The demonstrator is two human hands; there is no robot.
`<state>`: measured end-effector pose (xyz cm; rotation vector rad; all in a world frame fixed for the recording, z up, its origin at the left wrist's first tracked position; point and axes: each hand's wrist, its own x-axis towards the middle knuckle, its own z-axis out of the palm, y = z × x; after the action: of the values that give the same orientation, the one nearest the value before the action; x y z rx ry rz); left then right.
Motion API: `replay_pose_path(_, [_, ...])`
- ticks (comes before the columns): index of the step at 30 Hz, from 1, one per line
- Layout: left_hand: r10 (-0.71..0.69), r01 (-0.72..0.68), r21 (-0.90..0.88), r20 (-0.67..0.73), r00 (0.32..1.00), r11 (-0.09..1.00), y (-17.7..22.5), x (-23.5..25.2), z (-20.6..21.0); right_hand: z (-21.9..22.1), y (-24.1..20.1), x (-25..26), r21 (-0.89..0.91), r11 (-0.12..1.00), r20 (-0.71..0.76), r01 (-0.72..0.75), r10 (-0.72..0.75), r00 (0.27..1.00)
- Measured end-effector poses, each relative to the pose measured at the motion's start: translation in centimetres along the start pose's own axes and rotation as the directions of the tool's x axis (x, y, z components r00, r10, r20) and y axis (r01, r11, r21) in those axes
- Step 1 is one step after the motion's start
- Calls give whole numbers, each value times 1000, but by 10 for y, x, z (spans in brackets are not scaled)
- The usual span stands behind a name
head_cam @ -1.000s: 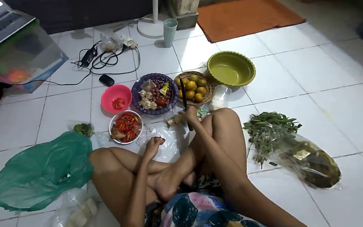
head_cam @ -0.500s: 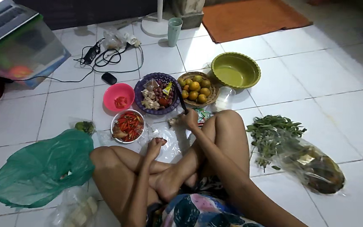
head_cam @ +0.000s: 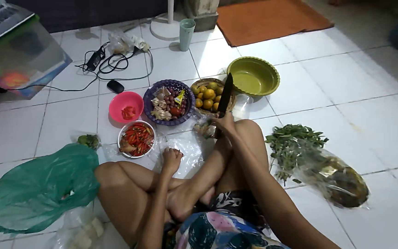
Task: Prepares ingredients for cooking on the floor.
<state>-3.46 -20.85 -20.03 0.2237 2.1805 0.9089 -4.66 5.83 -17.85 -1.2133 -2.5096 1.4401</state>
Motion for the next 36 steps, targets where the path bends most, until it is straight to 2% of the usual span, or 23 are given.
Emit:
replay_pose_path(6, [-3,4,50,-25,1000,999,3,-3,0,-19,-27,-9,-54,998,-1,-12,12,1000])
replay_pose_path(12, [3,-2,92,-3,1000,996,8,-3,2,-48,-49,-30,-18,997,-88,78,-80,993])
replay_pose_path(15, [46,-46,65,-1,999,997,8,-2,5,-51,-65,-53,0,992,-64,130,-130,989])
replay_pose_path(18, [81,-81,48,-9,997,996,7,0,8,-40,-73,-77,60,976,23,212,-213,977])
replay_pose_path(20, [91,-90,25,-27,996,996,5,0,8,-24,-75,-88,127,970,97,207,-220,971])
replay_pose_path(23, [120,-126,-58,-96,988,990,-1,-3,5,14,-69,-84,205,978,269,41,-97,958])
replay_pose_path(25, [86,-102,-143,-114,990,984,-8,-7,1,44,-43,-63,94,996,353,-8,-25,935])
replay_pose_path(28, [76,-107,-225,-141,987,969,-21,-14,-4,60,-6,-46,-132,991,383,38,15,924])
replay_pose_path(33, [107,-199,-349,-266,958,916,-27,-44,-21,60,2,-49,-37,997,368,61,-43,929])
replay_pose_path(36, [86,-218,-385,-333,939,897,-23,-50,-28,56,-3,-50,-50,995,357,87,-64,932])
